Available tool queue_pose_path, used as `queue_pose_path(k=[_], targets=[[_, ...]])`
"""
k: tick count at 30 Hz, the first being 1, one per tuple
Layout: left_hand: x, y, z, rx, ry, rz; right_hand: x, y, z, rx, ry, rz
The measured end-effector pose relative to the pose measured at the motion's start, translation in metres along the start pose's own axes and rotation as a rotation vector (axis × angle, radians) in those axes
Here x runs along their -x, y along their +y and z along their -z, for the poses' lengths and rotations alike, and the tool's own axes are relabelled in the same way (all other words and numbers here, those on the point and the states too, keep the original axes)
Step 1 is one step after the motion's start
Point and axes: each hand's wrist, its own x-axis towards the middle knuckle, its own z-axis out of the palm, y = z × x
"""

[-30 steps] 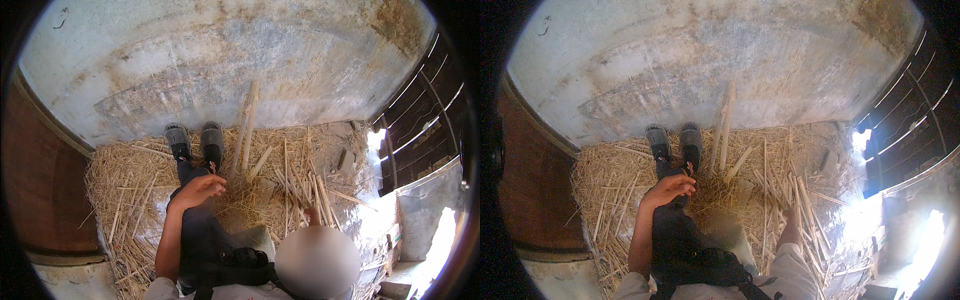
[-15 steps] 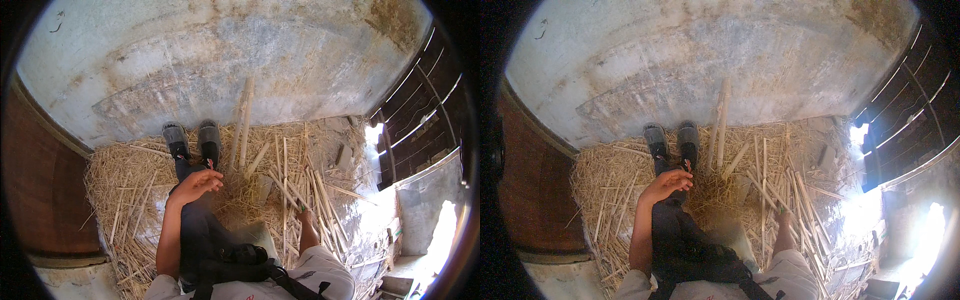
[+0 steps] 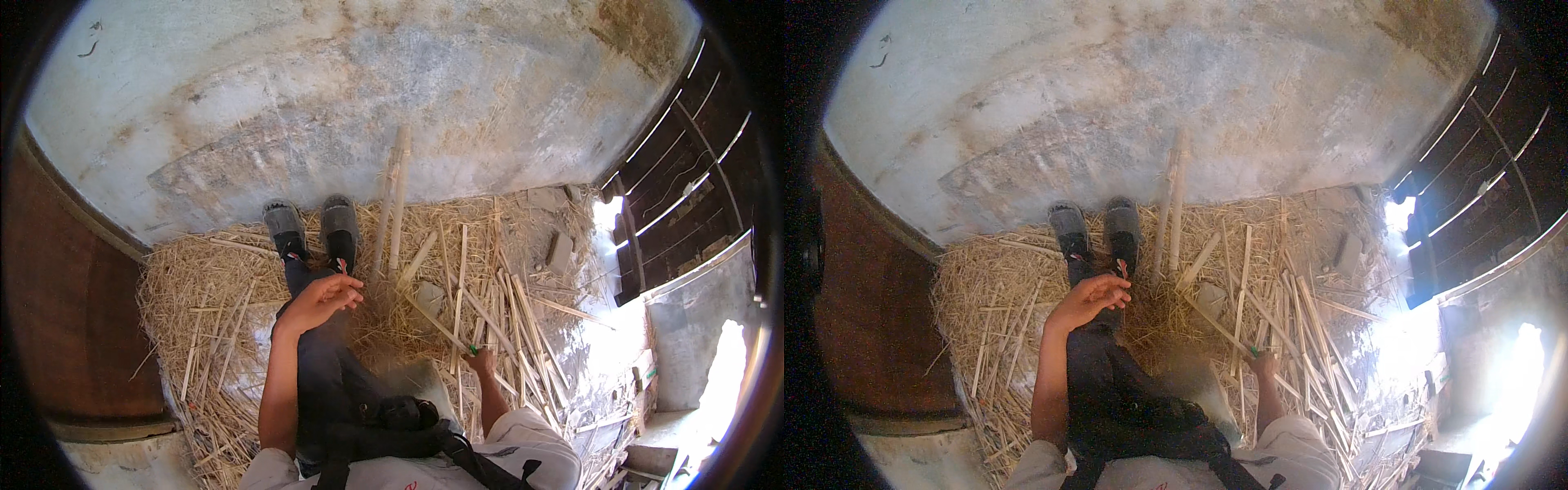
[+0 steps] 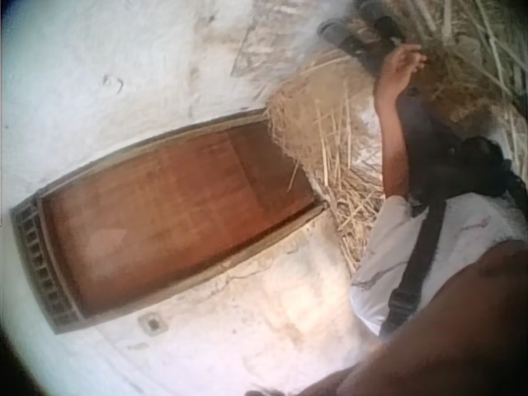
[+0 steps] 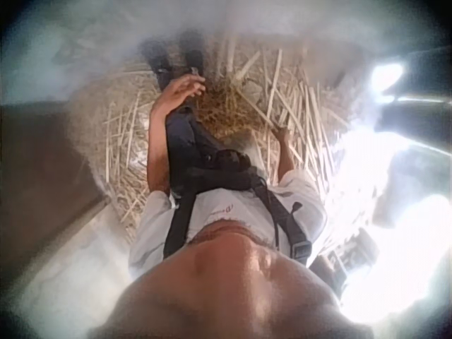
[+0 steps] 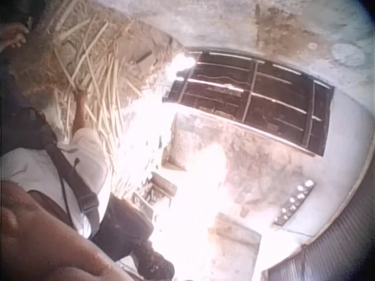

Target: The person strips layers from a length of bamboo using a small blade held in the right hand.

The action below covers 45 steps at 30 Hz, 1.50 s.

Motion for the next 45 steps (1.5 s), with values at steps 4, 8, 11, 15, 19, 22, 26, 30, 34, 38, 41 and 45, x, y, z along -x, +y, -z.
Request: queue_pose_path(k=[4, 8, 11, 15, 19, 22, 26, 30, 34, 38, 41, 45], targets=[[-0.004, 0.012, -0.004, -0.029, -0.010, 0.003, -0.021, 0.012, 0.008, 0.028, -0.194, 0.141], [-0.002, 0.007, -0.005, -0.040, -0.008, 0.011, -0.034, 0.006, 0.020, -0.183, -0.309, 0.287], [-0.003, 0.004, -0.001, -0.026, -0.015, 0.001, -0.065, 0.030, -0.004, -0.425, 0.078, 0.059], [-0.001, 0.006, -0.002, -0.025, 0.013, 0.028, -0.079, 0.025, -0.020, -0.364, 0.181, -0.203], [-0.003, 0.002, 0.000, 0.011, -0.003, 0.011, -0.096, 0.006, -0.038, -0.283, -0.064, -0.234], [-0.002, 0.006, -0.003, -0.034, -0.003, 0.023, -0.069, -0.031, -0.022, -0.180, -0.142, -0.101], [-0.004, 0.010, -0.001, -0.022, -0.008, 0.038, -0.066, -0.029, -0.020, -0.260, -0.135, -0.173], [-0.004, 0.012, -0.003, -0.037, -0.009, 0.040, -0.080, -0.018, -0.048, -0.475, -0.013, -0.257], [-0.005, 0.014, -0.007, -0.066, 0.010, 0.048, -0.077, -0.047, -0.059, -0.426, 0.031, -0.368], [-0.006, 0.002, 0.001, 0.005, -0.031, 0.017, -0.133, 0.040, -0.106, -0.651, 0.071, -0.178], [-0.010, 0.014, -0.005, -0.014, -0.035, 0.027, -0.113, 0.035, -0.079, -0.920, -0.108, -0.335], [-0.001, 0.013, -0.004, -0.008, 0.019, 0.016, -0.068, 0.000, -0.020, -1.150, -0.172, -0.332]])
